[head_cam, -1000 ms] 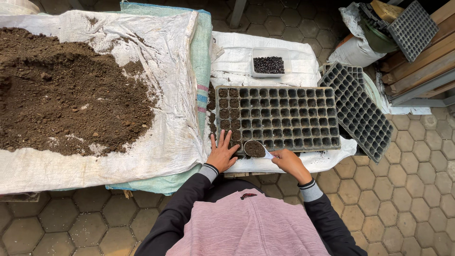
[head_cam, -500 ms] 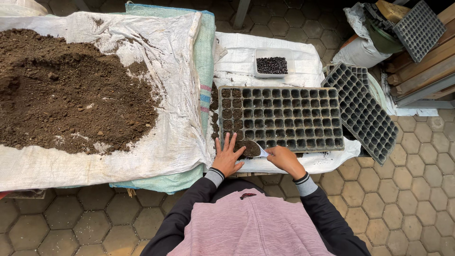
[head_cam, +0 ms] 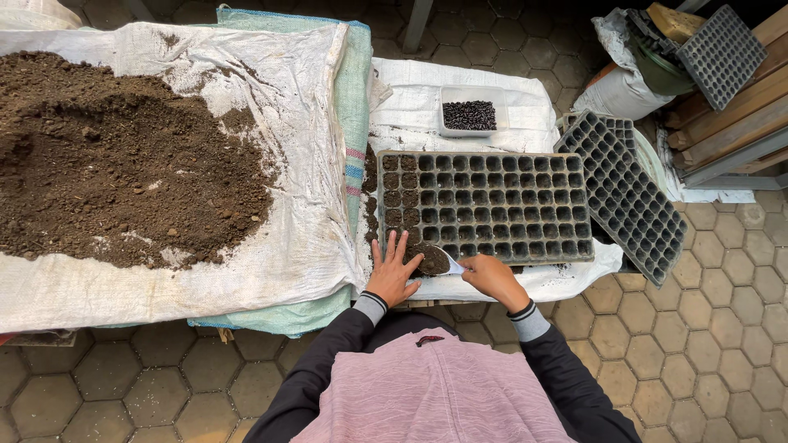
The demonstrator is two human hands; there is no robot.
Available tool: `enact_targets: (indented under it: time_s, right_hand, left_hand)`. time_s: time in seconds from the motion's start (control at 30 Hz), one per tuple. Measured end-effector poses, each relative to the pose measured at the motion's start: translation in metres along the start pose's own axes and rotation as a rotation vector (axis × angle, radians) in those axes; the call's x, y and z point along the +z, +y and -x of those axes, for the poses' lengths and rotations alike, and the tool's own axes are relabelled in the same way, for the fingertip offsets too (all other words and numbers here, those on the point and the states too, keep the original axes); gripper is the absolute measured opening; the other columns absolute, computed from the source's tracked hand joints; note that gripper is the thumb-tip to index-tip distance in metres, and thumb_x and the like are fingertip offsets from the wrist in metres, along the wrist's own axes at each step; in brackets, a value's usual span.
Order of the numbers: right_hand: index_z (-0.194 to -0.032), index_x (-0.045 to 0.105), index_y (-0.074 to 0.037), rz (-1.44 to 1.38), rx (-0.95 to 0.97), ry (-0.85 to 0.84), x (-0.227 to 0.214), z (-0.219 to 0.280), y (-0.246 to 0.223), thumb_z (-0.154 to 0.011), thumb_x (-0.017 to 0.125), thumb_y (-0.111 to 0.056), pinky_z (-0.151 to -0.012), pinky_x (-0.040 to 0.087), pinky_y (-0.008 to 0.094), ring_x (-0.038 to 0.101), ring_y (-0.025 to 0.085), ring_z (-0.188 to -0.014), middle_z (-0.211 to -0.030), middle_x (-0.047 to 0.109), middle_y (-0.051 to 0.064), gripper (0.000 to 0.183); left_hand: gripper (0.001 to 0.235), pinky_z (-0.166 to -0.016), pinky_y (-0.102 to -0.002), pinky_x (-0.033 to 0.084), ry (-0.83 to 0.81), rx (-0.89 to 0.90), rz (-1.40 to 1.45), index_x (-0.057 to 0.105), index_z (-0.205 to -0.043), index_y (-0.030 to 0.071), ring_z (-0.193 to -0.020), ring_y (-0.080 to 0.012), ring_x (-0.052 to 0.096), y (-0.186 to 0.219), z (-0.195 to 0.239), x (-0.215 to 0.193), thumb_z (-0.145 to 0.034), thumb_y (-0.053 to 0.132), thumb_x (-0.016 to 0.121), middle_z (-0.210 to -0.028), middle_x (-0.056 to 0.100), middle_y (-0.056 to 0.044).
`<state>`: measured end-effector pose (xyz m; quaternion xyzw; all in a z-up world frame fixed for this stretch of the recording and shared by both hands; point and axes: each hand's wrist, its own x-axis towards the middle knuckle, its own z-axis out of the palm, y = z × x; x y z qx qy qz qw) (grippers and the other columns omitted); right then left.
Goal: The person scoops soil from a pile on a sack and fills the cells of a seedling tray using a small scoop. The person repeatedly transfers soil into each cell, working across the tray.
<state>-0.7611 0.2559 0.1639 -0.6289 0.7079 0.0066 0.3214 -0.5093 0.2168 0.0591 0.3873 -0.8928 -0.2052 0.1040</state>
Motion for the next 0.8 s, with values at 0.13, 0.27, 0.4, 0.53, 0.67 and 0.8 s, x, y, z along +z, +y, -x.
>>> enact_targets:
  time_s: [0.13,0.27,0.4,0.53,0.67,0.8]
  right_hand:
    - [-0.124,0.075,-0.018,-0.001,0.091,-0.031,-0.004,0.001,0.003,-0.086,0.062,-0.024,-0.071,0.056,0.044,0.072,0.034,-0.074,-0.083,0.075,0.019,0.040]
    - [-0.123,0.076,-0.018,-0.015,0.109,-0.004,-0.007,0.005,0.010,-0.087,0.063,-0.024,-0.072,0.056,0.044,0.073,0.034,-0.076,-0.088,0.076,0.018,0.039]
    - [-0.120,0.076,-0.015,-0.044,0.062,0.033,-0.006,0.005,0.014,-0.086,0.065,-0.026,-0.073,0.057,0.043,0.074,0.034,-0.079,-0.093,0.077,0.018,0.037]
    - [-0.122,0.076,-0.018,-0.030,0.089,0.010,-0.002,0.008,0.015,-0.086,0.062,-0.023,-0.074,0.057,0.043,0.073,0.034,-0.080,-0.093,0.077,0.017,0.039]
    - [-0.121,0.076,-0.017,-0.047,0.065,0.045,-0.004,0.011,0.016,-0.084,0.062,-0.022,-0.075,0.057,0.043,0.073,0.034,-0.079,-0.092,0.076,0.018,0.040]
    - [-0.122,0.076,-0.017,-0.048,0.067,0.049,-0.008,0.012,0.018,-0.084,0.061,-0.022,-0.074,0.057,0.042,0.072,0.033,-0.077,-0.092,0.076,0.017,0.041]
  left_hand:
    - [0.069,-0.117,-0.075,-0.004,0.042,-0.046,-0.064,0.051,-0.149,0.025,-0.157,-0.0451,-0.005,-0.008,0.008,0.004,-0.087,0.049,0.069,-0.170,0.008,-0.024]
    - [0.075,-0.115,-0.075,-0.006,0.036,-0.072,-0.048,0.047,-0.152,0.024,-0.155,-0.0449,-0.005,-0.010,0.009,0.008,-0.085,0.050,0.068,-0.168,0.008,-0.024]
    - [0.070,-0.117,-0.075,-0.006,-0.051,-0.100,-0.080,0.045,-0.151,0.023,-0.157,-0.0444,-0.006,-0.011,0.006,0.008,-0.091,0.052,0.065,-0.171,0.007,-0.023]
    - [0.078,-0.116,-0.074,-0.004,0.148,-0.013,-0.103,0.045,-0.157,0.020,-0.156,-0.0444,-0.004,-0.010,0.008,0.008,-0.088,0.050,0.067,-0.168,0.009,-0.026]
    - [0.075,-0.116,-0.075,-0.003,0.083,-0.009,0.000,0.047,-0.153,0.021,-0.155,-0.0449,-0.001,-0.007,0.002,0.009,-0.086,0.048,0.068,-0.167,0.010,-0.024]
    - [0.069,-0.117,-0.075,-0.002,0.020,-0.016,-0.042,0.049,-0.149,0.023,-0.156,-0.0450,-0.001,-0.008,0.002,0.007,-0.088,0.047,0.069,-0.168,0.010,-0.023]
